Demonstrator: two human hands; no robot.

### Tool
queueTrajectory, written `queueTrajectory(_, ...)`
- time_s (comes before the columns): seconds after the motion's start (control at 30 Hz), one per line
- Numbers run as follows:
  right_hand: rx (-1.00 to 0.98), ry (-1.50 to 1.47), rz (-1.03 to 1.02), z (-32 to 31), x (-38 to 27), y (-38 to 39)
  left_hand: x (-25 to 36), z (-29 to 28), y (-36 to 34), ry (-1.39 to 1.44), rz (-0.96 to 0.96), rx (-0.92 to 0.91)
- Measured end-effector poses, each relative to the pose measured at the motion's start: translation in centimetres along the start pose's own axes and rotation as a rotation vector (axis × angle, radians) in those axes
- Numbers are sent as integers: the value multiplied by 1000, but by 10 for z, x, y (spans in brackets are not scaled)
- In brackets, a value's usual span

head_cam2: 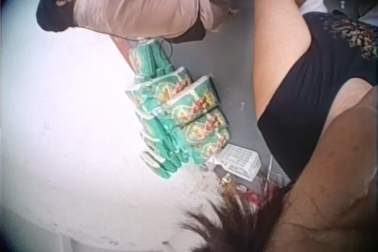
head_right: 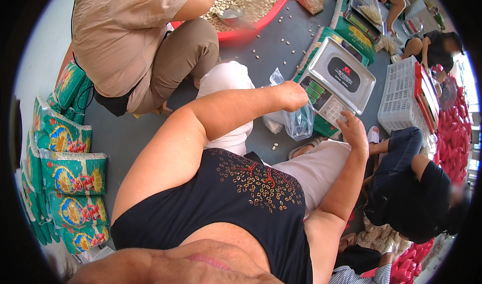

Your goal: The person scoops peanuts from a large red basin into a plastic bag, weighs the bag on a digital scale, and then transfers the peanuts into another bag. This process is repeated multiple times.

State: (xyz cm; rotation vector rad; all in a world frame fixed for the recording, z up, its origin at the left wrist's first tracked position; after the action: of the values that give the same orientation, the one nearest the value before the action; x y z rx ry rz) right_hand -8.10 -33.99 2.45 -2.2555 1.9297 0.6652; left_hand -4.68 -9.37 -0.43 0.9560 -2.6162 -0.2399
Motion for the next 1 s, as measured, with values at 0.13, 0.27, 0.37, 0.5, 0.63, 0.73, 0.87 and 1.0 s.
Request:
queueTrajectory(0.13,-15,16,25,-2,-7,-1,0,0,0,-7,-2,-16)
queueTrajectory(0.27,-10,-3,18,-1,-8,0,0,2,0,1,-10,-13)
queueTrajectory(0.37,-12,41,7,-2,-8,1,2,3,-1,-17,1,-16)
queueTrajectory(0.5,-37,59,24,1,-2,-3,1,4,-5,-25,0,-57)
queueTrajectory(0.63,-76,62,26,-1,3,-7,3,8,-10,-15,15,-38)
queueTrajectory(0.73,-83,52,26,-5,9,-8,8,6,-12,-14,13,-66)
queueTrajectory(0.87,-101,53,49,-25,1,-13,10,9,-16,-28,25,-102)
queueTrajectory(1.0,-103,76,11,-44,1,-36,10,14,-20,-29,31,-144)
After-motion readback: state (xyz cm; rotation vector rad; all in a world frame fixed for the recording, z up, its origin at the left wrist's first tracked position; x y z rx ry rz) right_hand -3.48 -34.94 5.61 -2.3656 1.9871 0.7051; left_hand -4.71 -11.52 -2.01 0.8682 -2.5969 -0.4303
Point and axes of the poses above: each hand's wrist, its own y-axis away from the middle knuckle, its own z-axis out of the palm, x = y × z, the point moved 3 cm from there along -y, towards the middle knuckle, and after that the axes turned 3 degrees about -x, right-handed, at the moved point
